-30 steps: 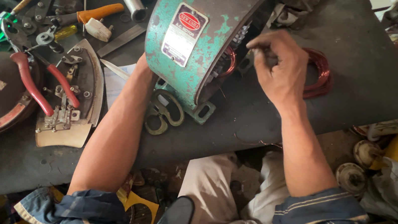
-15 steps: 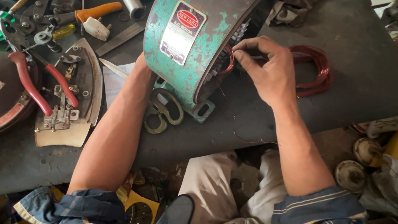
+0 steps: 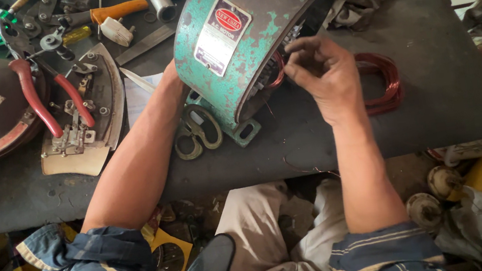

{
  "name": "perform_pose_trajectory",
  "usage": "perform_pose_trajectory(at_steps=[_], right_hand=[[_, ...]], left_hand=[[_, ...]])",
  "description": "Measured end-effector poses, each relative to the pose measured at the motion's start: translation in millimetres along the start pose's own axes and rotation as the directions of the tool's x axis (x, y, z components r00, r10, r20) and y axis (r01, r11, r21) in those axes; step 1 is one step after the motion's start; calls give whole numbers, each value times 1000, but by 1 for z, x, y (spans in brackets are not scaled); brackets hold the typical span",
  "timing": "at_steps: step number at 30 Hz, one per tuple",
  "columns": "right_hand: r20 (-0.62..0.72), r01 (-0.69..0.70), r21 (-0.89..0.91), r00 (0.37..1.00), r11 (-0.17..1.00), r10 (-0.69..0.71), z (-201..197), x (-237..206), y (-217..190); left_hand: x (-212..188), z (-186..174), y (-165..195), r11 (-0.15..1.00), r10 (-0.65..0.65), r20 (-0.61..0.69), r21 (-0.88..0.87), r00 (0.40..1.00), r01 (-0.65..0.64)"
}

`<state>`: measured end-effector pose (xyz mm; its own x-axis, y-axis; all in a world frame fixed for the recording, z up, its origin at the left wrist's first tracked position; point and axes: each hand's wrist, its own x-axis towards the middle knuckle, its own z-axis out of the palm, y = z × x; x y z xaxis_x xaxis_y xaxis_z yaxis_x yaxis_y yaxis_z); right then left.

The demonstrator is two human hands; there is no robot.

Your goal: The person cuts a small piece of paper with scissors and then inserts it into the stator slots of a teal motor housing. They proceed to wind a copper wire into the stator slots by hand, carefully tucking the wire into place.

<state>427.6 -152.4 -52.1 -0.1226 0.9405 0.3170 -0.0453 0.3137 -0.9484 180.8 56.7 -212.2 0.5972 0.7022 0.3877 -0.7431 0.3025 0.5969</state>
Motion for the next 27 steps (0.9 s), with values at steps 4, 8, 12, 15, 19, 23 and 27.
perform_pose_trajectory(at_steps=[4, 8, 12, 15, 19, 23, 27], right_hand=[[-79, -63, 23, 995, 998, 64, -21, -10, -11], [-86, 116, -336, 984, 935, -153, -33, -9, -17], [-105, 131, -792, 933, 596, -343, -22, -9, -20], [-36, 192, -764, 941, 616, -337, -6, -12, -28], [35, 240, -731, 948, 639, -317, 22, -11, -32], [-45, 29, -786, 994, 617, -104, 38, -6, -30], [98, 285, -745, 941, 602, -325, 43, -7, -30]], left_hand=[[1, 2, 0, 999, -20, -3, -46, 1000, 20], [-1, -2, -1, 998, -52, -18, -49, 998, 51], [-15, -2, 4, 998, -58, -63, 29, 996, 60], [-29, -4, 11, 988, -39, -112, 144, 993, 55], [-41, -2, 18, 966, -22, -145, 251, 989, 58], [-47, -2, 22, 944, -8, -163, 324, 987, 61], [-49, -1, 27, 921, 4, -171, 384, 985, 62]])
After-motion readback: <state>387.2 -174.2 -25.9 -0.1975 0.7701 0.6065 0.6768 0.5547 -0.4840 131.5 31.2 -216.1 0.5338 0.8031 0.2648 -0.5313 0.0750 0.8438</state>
